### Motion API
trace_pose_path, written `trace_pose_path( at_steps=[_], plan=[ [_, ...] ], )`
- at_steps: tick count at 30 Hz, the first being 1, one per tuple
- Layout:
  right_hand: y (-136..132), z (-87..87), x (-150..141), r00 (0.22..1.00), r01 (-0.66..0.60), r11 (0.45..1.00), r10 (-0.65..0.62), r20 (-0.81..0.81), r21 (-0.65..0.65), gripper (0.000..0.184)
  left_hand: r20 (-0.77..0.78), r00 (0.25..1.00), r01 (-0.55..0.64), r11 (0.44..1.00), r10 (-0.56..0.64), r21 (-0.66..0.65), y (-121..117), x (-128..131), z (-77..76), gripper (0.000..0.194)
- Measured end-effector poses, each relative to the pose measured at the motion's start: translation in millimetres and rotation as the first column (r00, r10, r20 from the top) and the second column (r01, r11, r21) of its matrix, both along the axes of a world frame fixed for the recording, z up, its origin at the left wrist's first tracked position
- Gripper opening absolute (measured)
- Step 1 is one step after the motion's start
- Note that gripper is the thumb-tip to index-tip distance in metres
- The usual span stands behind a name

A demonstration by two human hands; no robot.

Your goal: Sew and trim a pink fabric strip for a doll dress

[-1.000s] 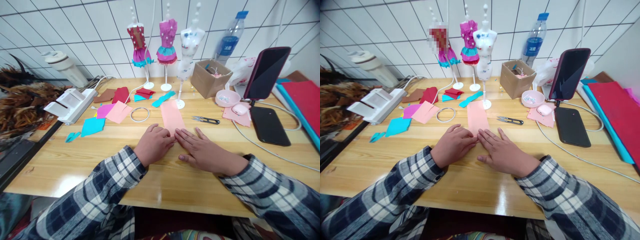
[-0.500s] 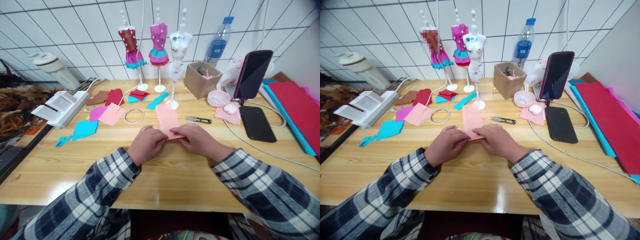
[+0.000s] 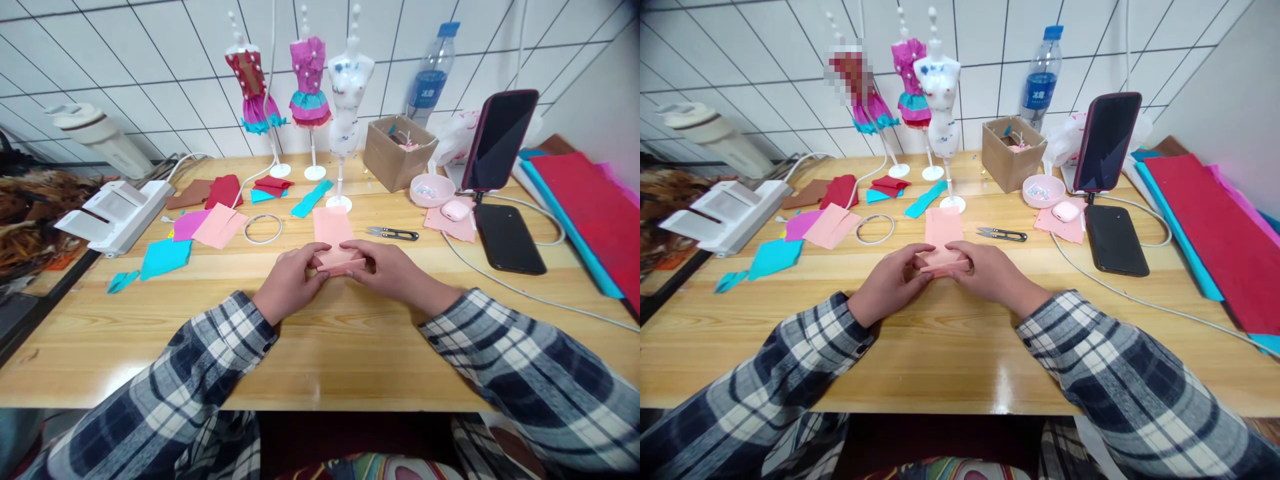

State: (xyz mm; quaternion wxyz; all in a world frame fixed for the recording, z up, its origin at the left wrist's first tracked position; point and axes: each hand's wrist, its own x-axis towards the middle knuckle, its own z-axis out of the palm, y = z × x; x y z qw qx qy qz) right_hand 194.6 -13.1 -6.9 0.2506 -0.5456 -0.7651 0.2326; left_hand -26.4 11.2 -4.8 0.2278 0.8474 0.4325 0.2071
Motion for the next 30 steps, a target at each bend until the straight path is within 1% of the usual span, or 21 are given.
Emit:
trace_pose_path(
  at_steps=[2,5,7,10,14,15,17,19,20,21,23,25,27,30],
  plan=[
    [1,-1.1,-2,0.999,0.036,0.999,-0.036,0.02,-0.019,0.047,0.033,0.999,-0.009,0.999,0.01,-0.036,0,1,-0.3,0.046],
    [4,-2.0,-3,0.998,0.054,0.998,-0.052,0.044,-0.035,0.047,0.075,0.997,-0.026,0.998,0.031,-0.065,1,3,-0.1,0.038],
    [4,-1.2,-3,0.997,0.065,0.997,-0.063,0.052,-0.04,0.047,0.067,0.997,-0.033,0.998,0.036,-0.053,2,5,-0.2,0.033],
    [3,0.3,-4,0.996,0.072,0.996,-0.069,0.049,-0.057,0.048,0.026,0.999,-0.019,1.0,0.02,-0.008,6,9,-1.9,0.035],
    [2,-2.4,-7,0.991,0.089,0.996,-0.089,0.102,0.007,0.044,-0.011,1.0,0.011,1.0,-0.011,0.027,10,9,-3.2,0.038],
    [2,-3.7,-7,0.989,0.093,0.996,-0.094,0.111,0.014,0.043,-0.022,1.0,0.017,0.998,-0.016,0.056,9,7,-2.1,0.04],
    [2,-5.7,-7,0.989,0.095,0.995,-0.095,0.114,0.006,0.043,-0.062,0.998,0.03,0.982,-0.019,0.186,6,4,2.7,0.041],
    [2,-6.3,-7,0.991,0.084,0.996,-0.082,0.11,-0.006,0.043,-0.121,0.992,0.074,0.933,-0.033,0.353,-1,1,9.2,0.033],
    [2,-6.1,-6,0.991,0.079,0.997,-0.077,0.109,-0.011,0.042,-0.161,0.986,0.112,0.904,-0.049,0.413,-6,0,12.0,0.027],
    [2,-5.7,-6,0.992,0.075,0.997,-0.073,0.106,-0.015,0.042,-0.21,0.975,0.164,0.882,-0.076,0.443,-11,0,13.9,0.024],
    [1,-4.8,-5,0.994,0.068,0.997,-0.066,0.091,-0.02,0.041,-0.33,0.935,0.271,0.861,-0.13,0.43,-22,0,14.3,0.027],
    [1,-4.1,-6,0.995,0.067,0.998,-0.065,0.08,-0.02,0.041,-0.424,0.892,0.338,0.856,-0.158,0.391,-29,1,10.8,0.035],
    [1,-3.4,-7,0.994,0.061,0.998,-0.06,0.093,-0.017,0.042,-0.465,0.87,0.353,0.867,-0.165,0.352,-33,2,6.3,0.042],
    [-2,-0.1,-7,0.98,0.07,0.997,-0.071,0.185,0.01,0.042,-0.464,0.872,0.324,0.895,-0.156,0.307,-35,3,3.9,0.044]
  ],
)
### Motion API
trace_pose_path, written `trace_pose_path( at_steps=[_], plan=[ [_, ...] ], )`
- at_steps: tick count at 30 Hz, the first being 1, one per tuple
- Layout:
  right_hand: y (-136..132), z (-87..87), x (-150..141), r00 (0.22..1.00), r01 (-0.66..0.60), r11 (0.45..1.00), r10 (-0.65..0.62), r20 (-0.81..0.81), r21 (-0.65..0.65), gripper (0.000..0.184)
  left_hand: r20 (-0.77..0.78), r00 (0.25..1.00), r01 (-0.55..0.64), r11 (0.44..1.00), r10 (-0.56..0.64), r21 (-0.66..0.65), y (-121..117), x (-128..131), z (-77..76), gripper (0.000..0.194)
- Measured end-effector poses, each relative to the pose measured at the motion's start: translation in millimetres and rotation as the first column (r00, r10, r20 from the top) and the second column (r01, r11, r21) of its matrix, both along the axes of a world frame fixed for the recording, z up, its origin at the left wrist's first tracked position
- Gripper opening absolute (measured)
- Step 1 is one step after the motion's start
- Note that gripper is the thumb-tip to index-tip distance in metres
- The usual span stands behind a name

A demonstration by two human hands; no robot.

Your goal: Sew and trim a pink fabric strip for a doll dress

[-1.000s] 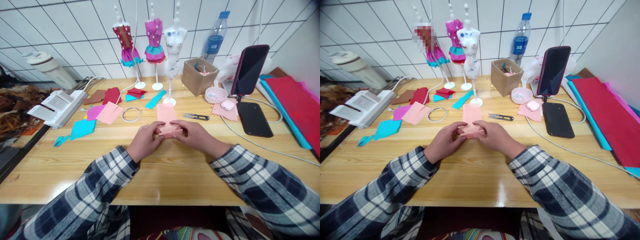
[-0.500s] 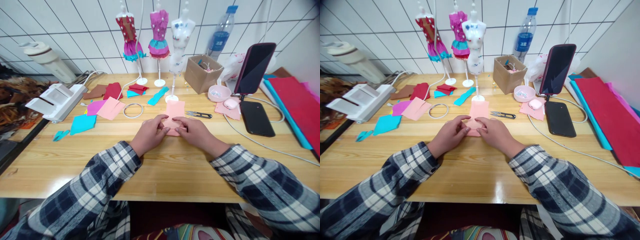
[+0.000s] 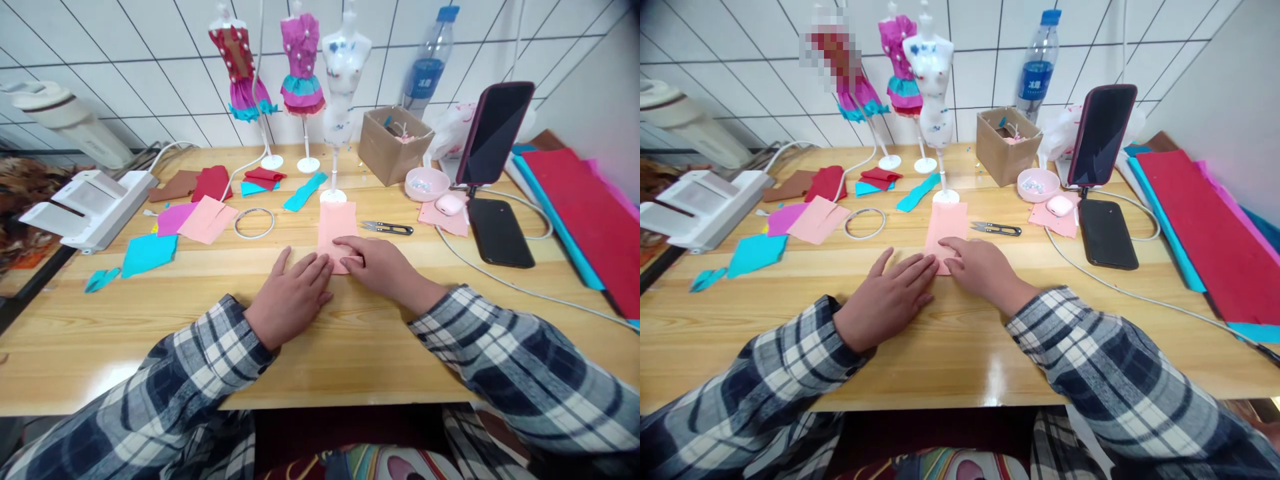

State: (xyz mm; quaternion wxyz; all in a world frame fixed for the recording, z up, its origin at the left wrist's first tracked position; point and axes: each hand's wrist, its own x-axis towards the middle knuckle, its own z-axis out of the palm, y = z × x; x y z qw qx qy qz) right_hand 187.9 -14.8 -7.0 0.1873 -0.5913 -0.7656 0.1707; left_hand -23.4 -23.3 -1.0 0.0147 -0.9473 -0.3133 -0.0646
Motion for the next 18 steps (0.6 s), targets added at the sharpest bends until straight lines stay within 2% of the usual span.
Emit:
trace_pose_path(
  at_steps=[5,7,9,11,13,15,18],
  plan=[
    [-7,12.1,11,0.969,0.056,0.99,-0.086,0.232,0.131,0.042,0.028,0.999,-0.045,0.999,0.045,-0.02,1,0,4.3,0.039],
    [-9,16.5,15,0.962,0.017,0.98,-0.07,0.262,0.198,0.042,0.04,0.998,-0.05,0.998,0.052,-0.027,3,0,5.4,0.037],
    [-9,19.1,16,0.966,-0.079,0.97,0.018,0.259,0.23,0.037,0.052,0.997,-0.046,0.998,0.049,-0.052,7,-1,5.8,0.035],
    [-10,19.6,15,0.958,-0.184,0.965,0.134,0.253,0.187,0.03,0.071,0.996,-0.044,0.995,0.05,-0.094,12,-1,5.9,0.033],
    [-9,18.9,14,0.948,-0.23,0.968,0.2,0.246,0.098,0.027,0.099,0.993,-0.044,0.989,0.058,-0.141,17,0,5.9,0.031],
    [-10,18.5,13,0.948,-0.226,0.974,0.211,0.24,0.035,0.026,0.13,0.989,-0.049,0.984,0.072,-0.171,21,0,5.8,0.03],
    [-10,20.1,13,0.946,-0.221,0.975,0.206,0.25,0.033,0.026,0.161,0.983,-0.053,0.981,0.084,-0.186,29,0,4.8,0.026]
  ],
)
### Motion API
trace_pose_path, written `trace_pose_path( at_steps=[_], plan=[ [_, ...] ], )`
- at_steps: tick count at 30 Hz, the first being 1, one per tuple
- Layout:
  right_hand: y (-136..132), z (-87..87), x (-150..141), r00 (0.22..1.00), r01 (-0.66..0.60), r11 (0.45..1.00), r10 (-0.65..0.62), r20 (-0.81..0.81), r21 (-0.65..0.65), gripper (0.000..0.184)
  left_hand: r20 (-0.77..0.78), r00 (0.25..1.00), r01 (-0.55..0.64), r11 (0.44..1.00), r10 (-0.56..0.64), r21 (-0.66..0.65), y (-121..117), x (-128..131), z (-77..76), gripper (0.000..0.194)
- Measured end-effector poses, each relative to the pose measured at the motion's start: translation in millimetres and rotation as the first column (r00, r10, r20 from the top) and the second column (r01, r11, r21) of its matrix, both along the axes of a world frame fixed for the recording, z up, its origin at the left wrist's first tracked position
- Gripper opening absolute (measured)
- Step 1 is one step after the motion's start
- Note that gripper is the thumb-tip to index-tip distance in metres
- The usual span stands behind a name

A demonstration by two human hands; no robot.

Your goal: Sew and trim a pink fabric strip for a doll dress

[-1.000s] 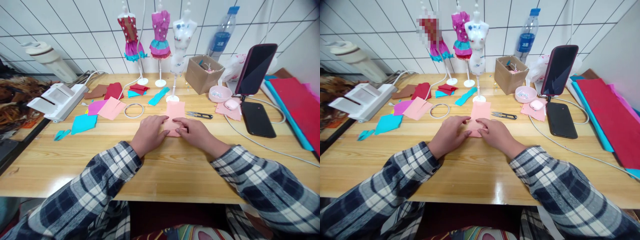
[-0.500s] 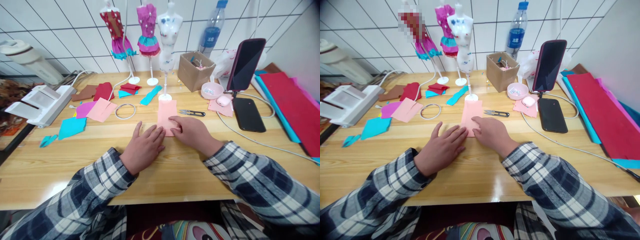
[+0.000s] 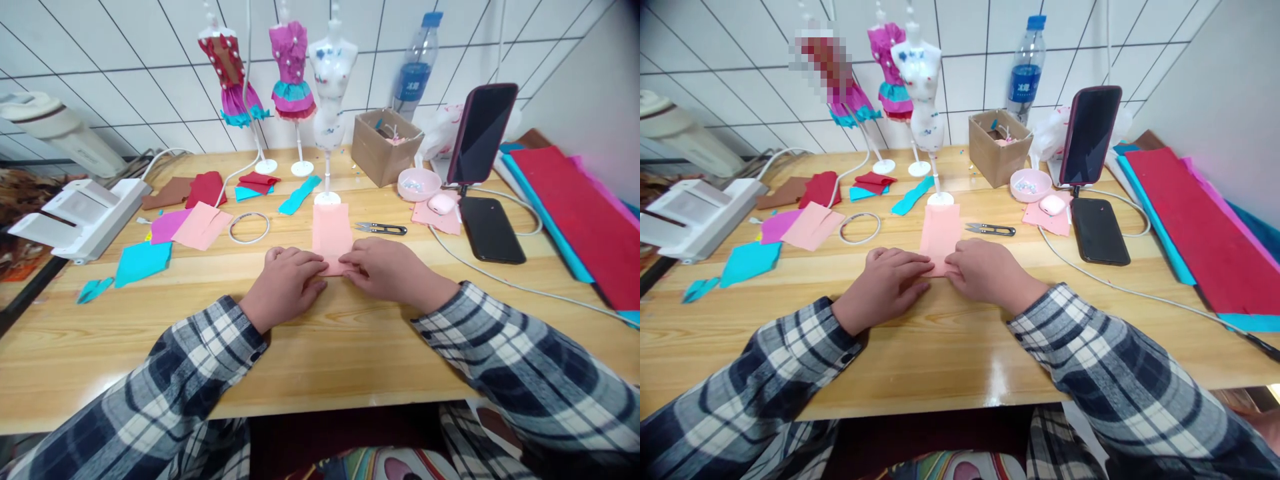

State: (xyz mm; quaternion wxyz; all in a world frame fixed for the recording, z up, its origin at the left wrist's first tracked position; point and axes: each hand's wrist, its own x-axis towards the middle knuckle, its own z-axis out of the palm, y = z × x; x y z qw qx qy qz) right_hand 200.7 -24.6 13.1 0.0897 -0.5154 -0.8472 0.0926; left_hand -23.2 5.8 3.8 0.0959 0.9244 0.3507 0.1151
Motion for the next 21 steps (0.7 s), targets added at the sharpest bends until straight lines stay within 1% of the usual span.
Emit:
trace_pose_path(
  at_steps=[2,6,8,10,11,13,16,17,18,20,21],
  plan=[
    [0,1.7,0,1.0,-0.008,0.999,0.008,0.007,0.036,0.027,0.01,1.0,0.014,1.0,-0.014,0.006,6,-1,-1.4,0.023],
    [2,0.9,-2,0.998,-0.053,0.995,0.055,-0.02,0.085,0.039,0.042,0.998,0.037,0.999,-0.039,0.031,18,-3,-4.0,0.024],
    [4,-1.9,-4,0.997,-0.064,0.994,0.068,-0.042,0.087,0.036,0.062,0.998,0.024,0.999,-0.026,0.034,20,-3,-4.0,0.024],
    [6,-5.5,-5,0.996,-0.05,0.995,0.056,-0.07,0.084,0.027,0.061,0.998,0.018,1.0,-0.02,0.024,22,-3,-2.9,0.026],
    [7,-7.3,-6,0.995,-0.035,0.996,0.042,-0.089,0.076,0.023,0.064,0.998,0.013,1.0,-0.014,0.014,22,-2,-2.3,0.026],
    [9,-10.6,-6,0.99,-0.002,0.999,0.009,-0.14,0.044,0.021,0.083,0.997,-0.003,1.0,0.004,-0.018,24,-2,-1.4,0.027],
    [11,-14.6,-6,0.97,0.025,0.999,-0.03,-0.241,-0.025,0.023,0.119,0.992,-0.024,0.998,0.031,-0.058,29,-2,-2.6,0.045],
    [12,-15.6,-5,0.959,0.034,0.998,-0.047,-0.28,-0.052,0.025,0.129,0.991,-0.033,0.997,0.042,-0.066,30,-2,-3.6,0.046],
    [13,-16.5,-5,0.946,0.049,0.996,-0.072,-0.315,-0.08,0.027,0.138,0.989,-0.045,0.996,0.055,-0.074,32,-1,-4.7,0.042],
    [13,-17.6,-6,0.922,0.113,0.985,-0.153,-0.356,-0.13,0.034,0.166,0.982,-0.069,0.993,0.085,-0.1,36,0,-6.9,0.034],
    [13,-17.8,-7,0.913,0.149,0.977,-0.194,-0.358,-0.15,0.038,0.179,0.979,-0.077,0.99,0.098,-0.119,37,1,-7.8,0.034]
  ],
)
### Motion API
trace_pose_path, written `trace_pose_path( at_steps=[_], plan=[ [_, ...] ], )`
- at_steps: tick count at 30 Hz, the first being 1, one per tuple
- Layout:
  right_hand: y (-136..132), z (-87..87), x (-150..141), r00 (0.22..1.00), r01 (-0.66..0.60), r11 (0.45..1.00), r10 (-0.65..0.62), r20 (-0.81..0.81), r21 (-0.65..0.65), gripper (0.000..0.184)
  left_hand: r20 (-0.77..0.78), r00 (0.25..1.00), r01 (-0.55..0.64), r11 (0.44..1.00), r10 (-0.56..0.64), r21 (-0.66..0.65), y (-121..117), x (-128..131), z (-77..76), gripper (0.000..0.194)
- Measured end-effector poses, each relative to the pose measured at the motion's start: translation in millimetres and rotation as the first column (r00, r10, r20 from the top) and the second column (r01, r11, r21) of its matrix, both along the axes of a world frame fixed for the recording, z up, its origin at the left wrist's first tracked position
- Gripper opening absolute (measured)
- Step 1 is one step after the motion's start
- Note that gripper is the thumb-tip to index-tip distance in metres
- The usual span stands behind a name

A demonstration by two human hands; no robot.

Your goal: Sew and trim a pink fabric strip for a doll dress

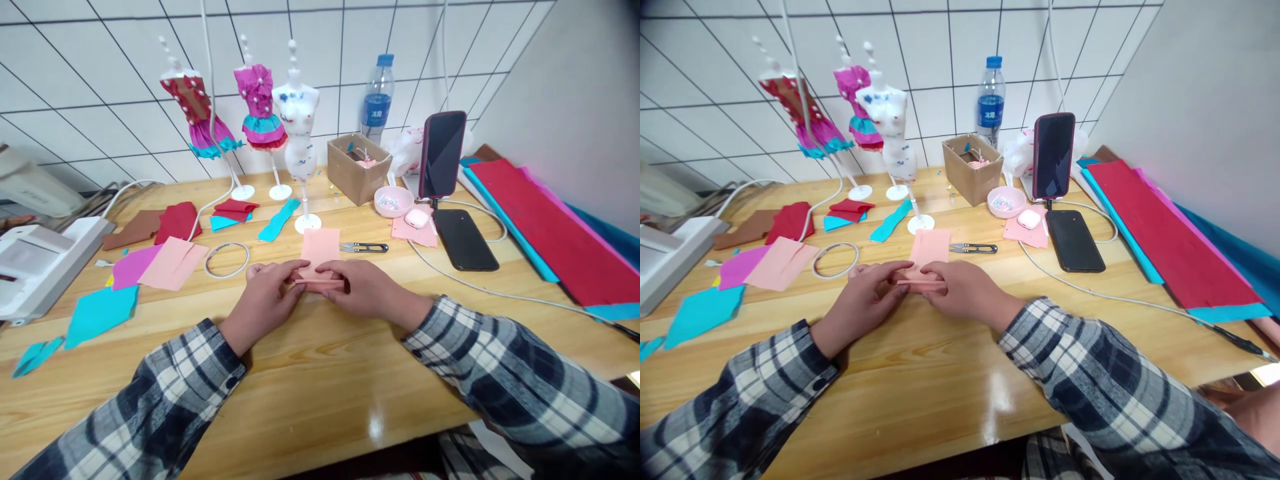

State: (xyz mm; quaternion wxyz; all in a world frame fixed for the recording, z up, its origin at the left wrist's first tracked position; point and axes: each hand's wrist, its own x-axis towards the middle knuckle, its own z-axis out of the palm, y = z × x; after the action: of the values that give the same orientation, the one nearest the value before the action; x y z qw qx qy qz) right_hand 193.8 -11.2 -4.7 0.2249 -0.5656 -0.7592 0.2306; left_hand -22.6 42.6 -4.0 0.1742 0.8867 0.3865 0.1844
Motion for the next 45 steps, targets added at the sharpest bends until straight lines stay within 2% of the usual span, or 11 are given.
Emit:
trace_pose_path(
  at_steps=[6,12,16,19,22,28,31,34,38,41,45],
  plan=[
    [7,3.2,-6,0.991,0.126,0.986,-0.119,0.063,-0.11,0.027,0.063,0.997,-0.023,0.988,0.033,-0.153,4,4,-3.7,0.044],
    [21,7.7,-9,0.979,0.181,0.969,-0.162,0.126,-0.168,0.017,0.09,0.995,-0.027,0.981,0.046,-0.193,3,4,-6.3,0.042],
    [16,9.9,-11,0.98,0.191,0.977,-0.184,0.077,-0.092,0.023,0.128,0.99,-0.031,0.966,0.066,-0.258,5,2,-6.5,0.04],
    [9,10.3,-11,0.985,0.171,0.985,-0.17,0.03,-0.006,0.044,0.13,0.989,-0.035,0.963,0.072,-0.269,5,1,-5.6,0.039],
    [8,7.5,-10,0.987,0.161,0.985,-0.159,0.037,-0.058,0.039,0.135,0.987,-0.043,0.964,0.081,-0.264,4,1,-5.6,0.04],
    [13,2.6,-10,0.982,0.188,0.97,-0.183,0.042,-0.152,0.03,0.072,0.996,-0.045,0.988,0.056,-0.146,4,0,-3.8,0.039],
    [11,3.3,-10,0.982,0.189,0.97,-0.183,0.051,-0.154,0.028,0.041,0.998,-0.045,0.988,0.04,0.149,-3,-3,5.6,0.034],
    [9,3.3,-10,0.984,0.181,0.972,-0.179,0.023,-0.147,0.026,-0.089,0.993,0.11,0.913,-0.082,0.393,-18,-6,14.6,0.029],
    [8,1.9,-10,0.983,0.183,0.976,-0.183,0.012,-0.119,0.022,-0.334,0.928,0.284,0.891,-0.164,0.353,-40,-2,10.4,0.052],
    [8,0.9,-11,0.983,0.185,0.979,-0.184,0.019,-0.091,0.022,-0.386,0.91,0.273,0.917,-0.149,0.29,-46,1,2.1,0.06],
    [7,0.8,-10,0.986,0.161,0.987,-0.16,0.049,-0.026,0.025,-0.381,0.915,0.238,0.94,-0.133,0.245,-45,3,0.6,0.05]
  ],
)
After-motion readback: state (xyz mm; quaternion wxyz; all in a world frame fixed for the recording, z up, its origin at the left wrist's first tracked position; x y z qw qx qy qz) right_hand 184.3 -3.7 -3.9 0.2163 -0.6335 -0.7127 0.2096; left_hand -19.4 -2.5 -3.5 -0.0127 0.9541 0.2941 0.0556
